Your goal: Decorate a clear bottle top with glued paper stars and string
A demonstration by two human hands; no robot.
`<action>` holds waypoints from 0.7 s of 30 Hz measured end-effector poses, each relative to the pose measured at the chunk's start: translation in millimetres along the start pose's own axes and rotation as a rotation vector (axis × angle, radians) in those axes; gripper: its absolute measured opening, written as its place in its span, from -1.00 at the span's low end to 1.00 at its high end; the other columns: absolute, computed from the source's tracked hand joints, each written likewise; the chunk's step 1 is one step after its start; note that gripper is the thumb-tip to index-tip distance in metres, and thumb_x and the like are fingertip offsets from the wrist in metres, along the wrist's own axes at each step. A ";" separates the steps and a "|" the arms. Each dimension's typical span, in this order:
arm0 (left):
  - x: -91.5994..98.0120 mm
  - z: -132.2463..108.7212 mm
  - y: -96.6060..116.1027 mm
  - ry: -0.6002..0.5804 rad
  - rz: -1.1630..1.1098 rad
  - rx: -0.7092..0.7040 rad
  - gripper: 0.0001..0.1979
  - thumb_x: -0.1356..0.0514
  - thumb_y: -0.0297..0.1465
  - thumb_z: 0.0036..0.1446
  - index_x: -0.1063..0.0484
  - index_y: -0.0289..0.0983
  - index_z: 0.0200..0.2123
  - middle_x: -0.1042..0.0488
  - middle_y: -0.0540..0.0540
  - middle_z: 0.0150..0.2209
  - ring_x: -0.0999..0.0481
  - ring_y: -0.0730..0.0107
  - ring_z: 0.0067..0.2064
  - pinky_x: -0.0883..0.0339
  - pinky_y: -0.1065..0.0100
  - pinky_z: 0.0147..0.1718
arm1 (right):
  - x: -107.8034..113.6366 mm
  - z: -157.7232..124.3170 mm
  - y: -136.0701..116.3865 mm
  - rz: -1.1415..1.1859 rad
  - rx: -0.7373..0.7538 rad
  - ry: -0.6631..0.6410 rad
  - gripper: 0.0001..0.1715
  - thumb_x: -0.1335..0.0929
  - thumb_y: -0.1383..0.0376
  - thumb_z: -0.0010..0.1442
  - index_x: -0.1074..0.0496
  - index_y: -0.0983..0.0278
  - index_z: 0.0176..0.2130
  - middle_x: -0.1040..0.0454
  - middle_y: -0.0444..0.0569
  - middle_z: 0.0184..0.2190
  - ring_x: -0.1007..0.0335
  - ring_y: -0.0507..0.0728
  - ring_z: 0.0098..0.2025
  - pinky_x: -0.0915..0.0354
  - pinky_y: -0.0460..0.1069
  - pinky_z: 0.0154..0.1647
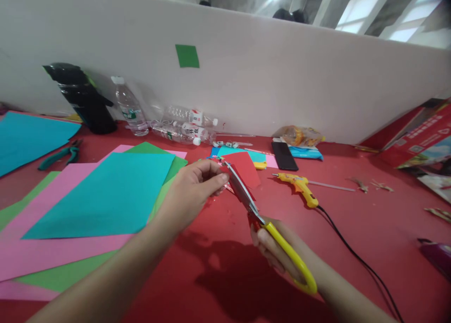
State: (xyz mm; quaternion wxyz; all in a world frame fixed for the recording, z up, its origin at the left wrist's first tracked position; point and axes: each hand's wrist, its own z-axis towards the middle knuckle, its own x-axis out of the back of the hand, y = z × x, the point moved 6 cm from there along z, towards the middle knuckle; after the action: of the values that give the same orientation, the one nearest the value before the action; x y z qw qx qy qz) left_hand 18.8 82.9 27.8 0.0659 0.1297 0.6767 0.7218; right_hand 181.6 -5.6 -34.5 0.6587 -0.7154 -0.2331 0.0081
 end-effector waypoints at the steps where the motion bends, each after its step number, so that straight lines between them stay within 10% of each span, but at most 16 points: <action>1: -0.5 -0.5 -0.3 -0.006 -0.005 -0.006 -0.89 -0.24 -0.34 0.10 -0.43 -0.22 -0.43 -0.38 0.07 -0.52 -0.28 0.52 -0.47 -0.13 0.43 -0.49 | -0.9 -0.1 1.1 -0.005 0.000 0.008 -0.37 -0.14 -0.26 0.22 -0.08 0.21 -0.46 -0.09 -0.24 -0.61 0.05 -0.06 -0.59 0.08 -0.10 -0.61; 21: -3.6 -2.2 5.9 -0.028 -0.099 -0.029 -0.87 -0.26 -0.34 0.09 -0.42 -0.23 -0.46 -0.34 0.07 -0.54 -0.24 0.51 -0.49 -0.11 0.43 -0.50 | 0.3 -1.3 0.5 0.028 -0.037 0.017 -0.40 -0.18 -0.23 0.22 -0.07 0.20 -0.47 -0.04 -0.26 -0.63 0.06 -0.06 -0.62 0.10 -0.10 -0.63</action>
State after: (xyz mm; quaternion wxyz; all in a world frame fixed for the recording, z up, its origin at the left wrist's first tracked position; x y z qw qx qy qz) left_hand 22.2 79.4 33.2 0.1129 0.1052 0.6707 0.7255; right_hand 182.5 -6.7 -34.7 0.6472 -0.7305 -0.2178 0.0070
